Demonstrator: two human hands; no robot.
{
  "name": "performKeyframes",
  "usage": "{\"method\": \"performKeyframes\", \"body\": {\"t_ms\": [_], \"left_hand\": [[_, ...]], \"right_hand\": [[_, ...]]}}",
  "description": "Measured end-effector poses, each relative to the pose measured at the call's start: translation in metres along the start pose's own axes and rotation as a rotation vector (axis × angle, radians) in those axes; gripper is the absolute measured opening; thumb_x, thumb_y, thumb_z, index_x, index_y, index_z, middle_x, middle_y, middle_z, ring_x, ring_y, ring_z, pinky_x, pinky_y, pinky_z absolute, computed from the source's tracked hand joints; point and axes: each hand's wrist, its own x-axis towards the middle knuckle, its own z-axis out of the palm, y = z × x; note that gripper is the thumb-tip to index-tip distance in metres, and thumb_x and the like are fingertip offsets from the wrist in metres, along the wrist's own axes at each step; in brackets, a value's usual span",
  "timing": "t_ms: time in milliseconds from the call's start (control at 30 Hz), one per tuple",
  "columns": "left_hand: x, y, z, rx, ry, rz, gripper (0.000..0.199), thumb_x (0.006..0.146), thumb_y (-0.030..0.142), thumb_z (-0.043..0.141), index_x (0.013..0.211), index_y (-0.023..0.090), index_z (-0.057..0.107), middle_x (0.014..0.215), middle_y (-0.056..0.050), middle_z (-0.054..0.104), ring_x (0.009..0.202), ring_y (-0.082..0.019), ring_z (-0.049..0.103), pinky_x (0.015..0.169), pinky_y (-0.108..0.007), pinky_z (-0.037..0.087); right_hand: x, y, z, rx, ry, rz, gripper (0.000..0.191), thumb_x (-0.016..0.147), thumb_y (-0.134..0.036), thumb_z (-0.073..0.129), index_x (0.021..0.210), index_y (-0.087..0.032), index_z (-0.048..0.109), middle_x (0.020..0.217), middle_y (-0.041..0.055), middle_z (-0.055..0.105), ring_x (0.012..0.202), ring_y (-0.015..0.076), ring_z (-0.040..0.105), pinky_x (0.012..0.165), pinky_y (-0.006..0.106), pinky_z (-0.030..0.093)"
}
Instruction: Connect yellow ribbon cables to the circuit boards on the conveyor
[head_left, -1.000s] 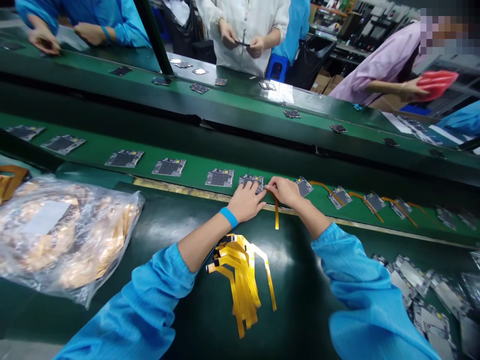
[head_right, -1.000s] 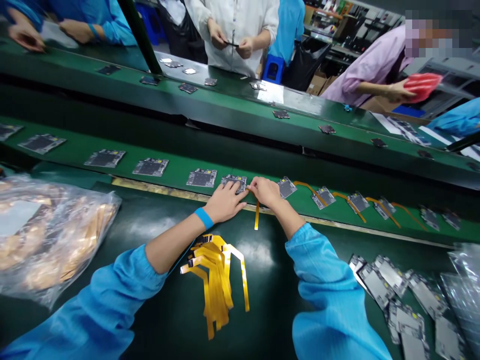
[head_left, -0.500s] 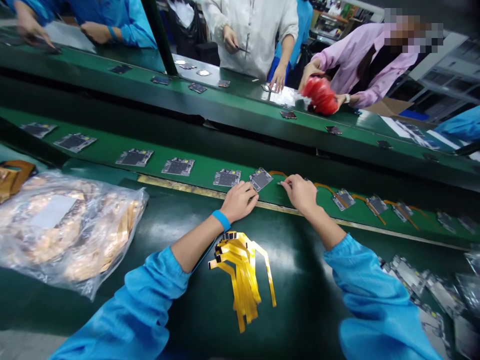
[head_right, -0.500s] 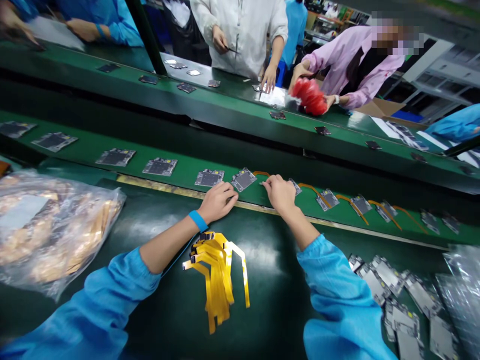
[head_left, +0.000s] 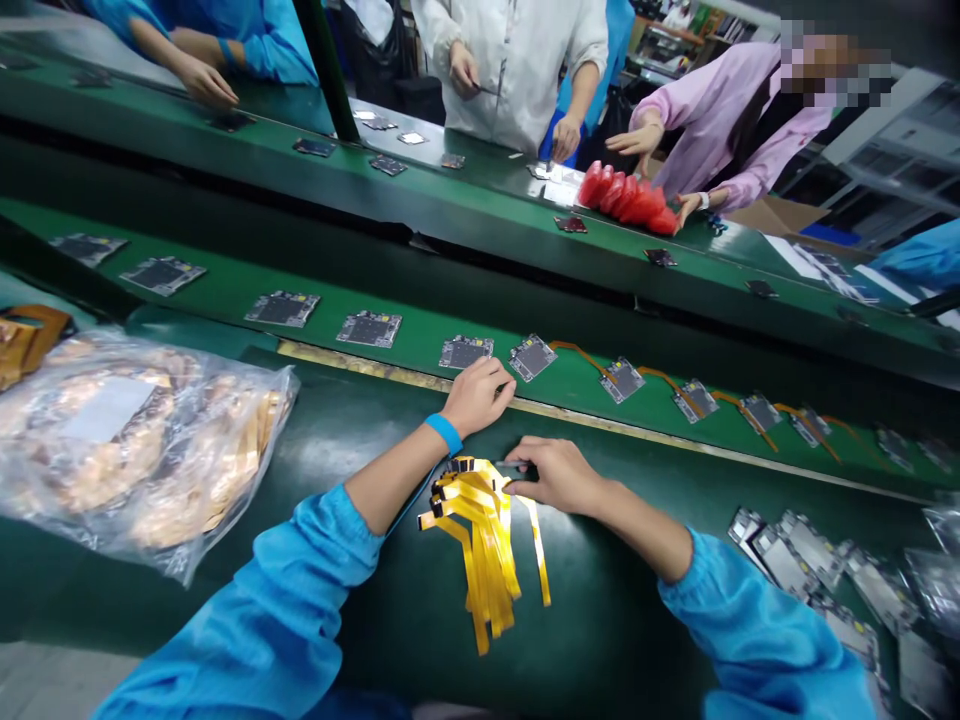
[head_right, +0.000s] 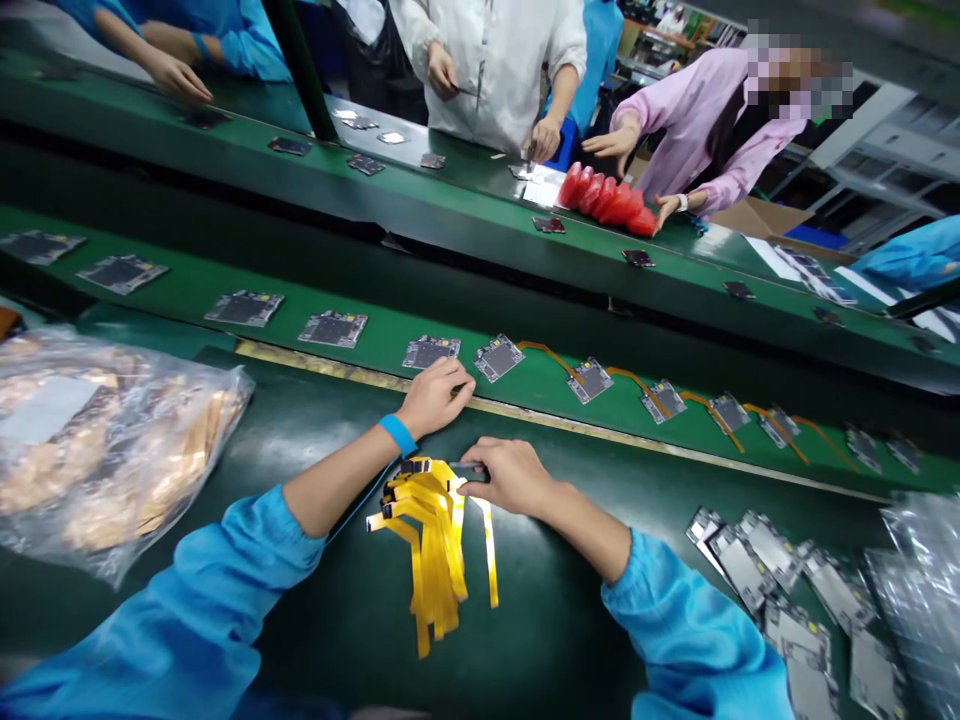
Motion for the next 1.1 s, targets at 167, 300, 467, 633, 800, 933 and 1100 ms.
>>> {"method": "performKeyframes", "body": {"t_ms": [167, 300, 467, 633, 800, 933, 1100], "left_hand": [[0.000, -0.005, -0.001, -0.086, 0.087, -0.097, 0.029, 0.101, 0.026, 0.044, 0.084, 0.021, 0.067, 0.088, -0.005, 0.065, 0.090, -0.020, 0.059, 0.086, -0.033, 0.049], [0.003, -0.016, -0.005, -0.137, 0.162, -0.251, 0.029, 0.101, 0.027, 0.044, 0.085, 0.019, 0.067, 0.086, -0.004, 0.064, 0.084, -0.017, 0.060, 0.081, -0.030, 0.048], [0.016, -0.029, -0.014, -0.043, 0.083, -0.431, 0.020, 0.094, 0.027, 0.053, 0.080, 0.020, 0.066, 0.085, -0.004, 0.063, 0.085, -0.019, 0.060, 0.078, -0.030, 0.047], [0.036, -0.021, -0.015, 0.126, -0.157, -0.428, 0.019, 0.089, 0.034, 0.060, 0.075, 0.022, 0.064, 0.091, -0.006, 0.064, 0.096, -0.024, 0.060, 0.081, -0.034, 0.047], [0.053, -0.011, -0.008, 0.253, -0.314, -0.394, 0.018, 0.088, 0.034, 0.059, 0.079, 0.022, 0.068, 0.096, -0.010, 0.066, 0.103, -0.029, 0.061, 0.083, -0.038, 0.048], [0.060, -0.006, -0.003, 0.274, -0.336, -0.398, 0.020, 0.087, 0.034, 0.058, 0.085, 0.021, 0.072, 0.101, -0.012, 0.067, 0.106, -0.032, 0.060, 0.082, -0.040, 0.049], [0.062, -0.001, 0.001, 0.258, -0.329, -0.387, 0.016, 0.085, 0.027, 0.060, 0.085, 0.020, 0.073, 0.101, -0.013, 0.067, 0.106, -0.033, 0.060, 0.082, -0.040, 0.050]], "right_hand": [[0.001, 0.000, 0.003, 0.016, -0.009, 0.000, 0.010, 0.086, -0.030, 0.080, 0.094, -0.025, 0.076, 0.096, 0.0003, 0.074, 0.085, 0.0167, 0.068, 0.068, 0.025, 0.038], [-0.002, 0.001, 0.002, 0.039, -0.003, -0.008, 0.005, 0.089, -0.027, 0.076, 0.092, -0.023, 0.075, 0.093, 0.0009, 0.073, 0.081, 0.0155, 0.066, 0.067, 0.024, 0.038], [-0.005, 0.006, -0.001, 0.195, 0.011, -0.018, 0.009, 0.093, -0.031, 0.070, 0.093, -0.022, 0.071, 0.092, 0.0017, 0.073, 0.079, 0.0151, 0.064, 0.070, 0.025, 0.041], [0.002, 0.025, -0.012, 0.521, 0.094, 0.051, 0.032, 0.091, -0.050, 0.066, 0.087, -0.018, 0.068, 0.084, 0.0030, 0.072, 0.075, 0.0163, 0.062, 0.069, 0.027, 0.046], [0.020, 0.049, -0.026, 0.564, 0.283, 0.117, 0.040, 0.088, -0.056, 0.065, 0.087, -0.017, 0.069, 0.082, 0.0036, 0.071, 0.075, 0.0177, 0.062, 0.073, 0.030, 0.049], [0.040, 0.068, -0.031, 0.495, 0.405, 0.150, 0.039, 0.086, -0.055, 0.064, 0.087, -0.017, 0.071, 0.083, 0.0044, 0.072, 0.076, 0.0190, 0.063, 0.071, 0.030, 0.048], [0.070, 0.084, -0.035, 0.363, 0.495, 0.195, 0.035, 0.089, -0.049, 0.060, 0.089, -0.017, 0.074, 0.083, 0.0048, 0.074, 0.074, 0.0192, 0.063, 0.070, 0.029, 0.045]]}}
